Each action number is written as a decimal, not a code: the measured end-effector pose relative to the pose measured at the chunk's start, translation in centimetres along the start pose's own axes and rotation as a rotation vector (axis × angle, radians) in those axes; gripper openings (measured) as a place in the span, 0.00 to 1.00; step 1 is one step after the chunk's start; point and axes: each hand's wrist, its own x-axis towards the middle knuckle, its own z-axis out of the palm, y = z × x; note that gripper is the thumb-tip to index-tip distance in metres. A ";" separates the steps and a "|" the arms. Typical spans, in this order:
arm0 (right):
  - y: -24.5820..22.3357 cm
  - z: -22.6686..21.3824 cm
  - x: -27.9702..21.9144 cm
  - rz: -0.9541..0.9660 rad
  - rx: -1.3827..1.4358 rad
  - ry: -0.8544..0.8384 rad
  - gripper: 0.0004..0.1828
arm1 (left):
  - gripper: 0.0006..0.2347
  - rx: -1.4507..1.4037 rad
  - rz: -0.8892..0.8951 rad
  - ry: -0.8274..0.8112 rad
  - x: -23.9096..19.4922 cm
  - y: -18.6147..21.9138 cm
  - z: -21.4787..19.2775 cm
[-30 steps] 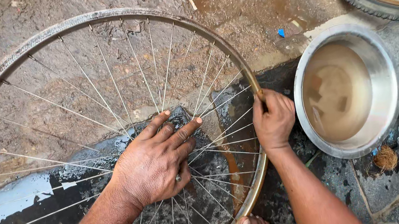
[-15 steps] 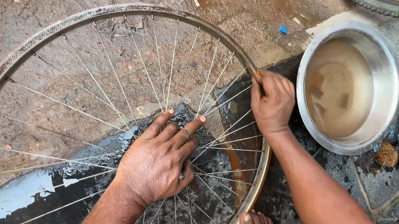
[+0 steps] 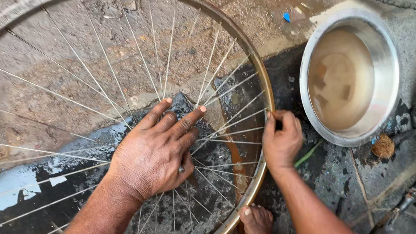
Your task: The person scrubs a bicycle wheel rim and spokes with a brush and water from a metal bowl. They repeatedly dip the brush into the bowl and scrub different sections of the wheel.
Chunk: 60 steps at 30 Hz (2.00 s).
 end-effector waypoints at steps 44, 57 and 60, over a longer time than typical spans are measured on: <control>-1.4 2.9 7.3 -0.240 0.119 0.018 0.06 | 0.20 -0.060 0.029 0.114 0.0 -0.4 1.2; -1.7 3.1 9.1 -0.385 0.045 0.001 0.05 | 0.22 -0.066 0.026 0.127 -0.1 0.0 1.2; -2.0 1.9 8.5 -0.335 0.060 -0.012 0.04 | 0.20 -0.060 0.002 -0.005 -0.1 -0.1 0.6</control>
